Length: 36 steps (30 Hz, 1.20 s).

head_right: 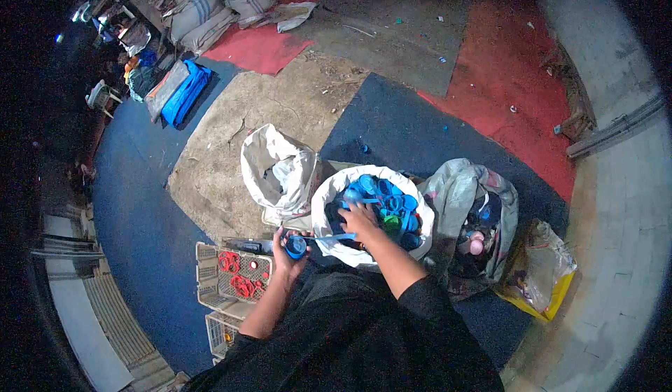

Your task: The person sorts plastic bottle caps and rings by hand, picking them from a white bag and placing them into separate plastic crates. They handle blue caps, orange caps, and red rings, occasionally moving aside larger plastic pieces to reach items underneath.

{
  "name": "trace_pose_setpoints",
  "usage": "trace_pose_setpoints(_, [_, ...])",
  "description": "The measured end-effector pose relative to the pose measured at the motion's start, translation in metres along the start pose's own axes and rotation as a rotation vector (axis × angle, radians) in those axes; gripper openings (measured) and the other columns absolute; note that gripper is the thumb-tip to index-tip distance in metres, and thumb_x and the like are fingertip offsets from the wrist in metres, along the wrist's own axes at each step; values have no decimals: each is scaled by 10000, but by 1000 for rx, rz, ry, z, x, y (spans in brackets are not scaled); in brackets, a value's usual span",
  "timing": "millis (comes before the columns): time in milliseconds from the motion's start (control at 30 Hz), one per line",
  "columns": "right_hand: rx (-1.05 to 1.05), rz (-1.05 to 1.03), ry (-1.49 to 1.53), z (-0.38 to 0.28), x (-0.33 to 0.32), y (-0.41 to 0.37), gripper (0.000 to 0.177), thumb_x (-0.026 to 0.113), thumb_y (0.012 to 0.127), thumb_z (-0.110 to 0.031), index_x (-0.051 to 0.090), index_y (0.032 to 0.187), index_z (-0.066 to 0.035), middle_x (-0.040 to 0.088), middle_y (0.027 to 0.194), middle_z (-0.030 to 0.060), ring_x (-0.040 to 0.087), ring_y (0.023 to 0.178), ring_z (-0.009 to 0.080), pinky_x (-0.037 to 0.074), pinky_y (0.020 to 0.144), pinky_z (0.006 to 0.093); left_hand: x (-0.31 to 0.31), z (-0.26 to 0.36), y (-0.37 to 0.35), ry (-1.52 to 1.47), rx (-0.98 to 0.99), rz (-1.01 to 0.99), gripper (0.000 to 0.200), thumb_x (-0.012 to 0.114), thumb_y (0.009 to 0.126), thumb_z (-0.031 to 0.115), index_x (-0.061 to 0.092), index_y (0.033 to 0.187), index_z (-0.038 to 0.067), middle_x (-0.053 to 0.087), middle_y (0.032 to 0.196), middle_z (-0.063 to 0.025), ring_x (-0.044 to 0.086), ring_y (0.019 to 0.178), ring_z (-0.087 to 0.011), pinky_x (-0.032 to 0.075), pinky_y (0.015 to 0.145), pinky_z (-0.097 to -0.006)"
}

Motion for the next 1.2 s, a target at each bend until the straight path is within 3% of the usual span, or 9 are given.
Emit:
trace_pose_setpoints(33, [77, -259, 32, 5, 8, -2, 491, 743, 842, -309, 674, 1298, -140, 525, 1492, 118, 464, 1361, 337, 326, 1100, 529, 1, 1, 0, -7, -4, 9, 422, 597, 949, 540, 614, 863, 127, 677, 929, -105, 651, 988, -308, 529, 619, -366])
trace_pose_setpoints(133, [-69, -168, -149, -8, -5, -17, 512, 735, 851, -315, 660, 1322, -129, 525, 1488, 126, 475, 1349, 330, 304, 1115, 528, 2, 3, -1, -31, -7, 5, 390, 610, 951, 521, 616, 874, 139, 674, 941, -98, 653, 960, -274, 530, 615, -367])
trace_pose_setpoints(267, [-29, 30, 255, -8, -32, -31, 465, 694, 873, -299, 683, 1296, -107, 575, 1421, 181, 482, 1354, 322, 291, 1155, 528, 0, 7, -3, -26, 49, 12, 327, 613, 959, 504, 586, 921, 180, 662, 988, -85, 630, 923, -217, 513, 628, -361])
trace_pose_setpoints(400, [331, 76, 856, 4, -69, -49, 348, 705, 947, -178, 684, 1271, -53, 673, 1268, 177, 655, 1144, 297, 540, 924, 374, -1, 3, 3, -10, 57, -45, 287, 619, 972, 475, 586, 910, 197, 658, 988, -80, 650, 909, -229, 523, 620, -361])
trace_pose_setpoints(433, [260, 196, 887, 16, -64, -54, 332, 708, 954, -128, 678, 1275, -50, 711, 1143, 111, 679, 1057, 192, 556, 832, 302, 2, 1, 2, 26, 62, -65, 283, 620, 973, 469, 587, 908, 196, 659, 979, -79, 655, 912, -232, 524, 620, -362])
trace_pose_setpoints(567, [614, 270, 1581, 27, -91, -82, 274, 723, 944, -105, 663, 1194, -12, 697, 966, 70, 685, 873, 137, 553, 776, 279, 16, -12, 20, 107, 12, -114, 294, 615, 988, 473, 595, 925, 187, 670, 935, -80, 673, 924, -245, 536, 625, -371])
trace_pose_setpoints(967, [274, 155, 1169, -52, -183, -67, 281, 636, 1007, -106, 642, 1280, -39, 687, 951, 15, 607, 811, 59, 511, 706, 256, 99, -67, 24, 329, -69, -311, 545, 467, 1024, 628, 591, 1125, 106, 681, 1032, -89, 666, 972, -209, 569, 787, -367])
trace_pose_setpoints(1100, [135, 188, 578, -74, -161, -62, 276, 691, 943, -277, 712, 1147, -93, 681, 1041, 188, 676, 899, 397, 534, 759, 460, 101, -77, 19, 254, -80, -320, 329, 577, 1039, 404, 595, 1174, 104, 663, 1118, -58, 646, 1007, -171, 545, 845, -345])
trace_pose_setpoints(1200, [157, 121, 437, -75, -140, -67, 290, 722, 922, -302, 745, 1112, -84, 624, 958, 187, 649, 871, 391, 519, 773, 460, 85, -70, 9, 415, -12, -350, 240, 588, 1002, 226, 572, 1188, 76, 655, 1101, -60, 641, 1013, -181, 544, 854, -339])
Point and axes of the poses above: each hand's wrist, its own y-axis towards the middle knuckle, its own x-axis out of the palm, z = x × y, the point moved 4 cm from there along y, towards the middle knuckle
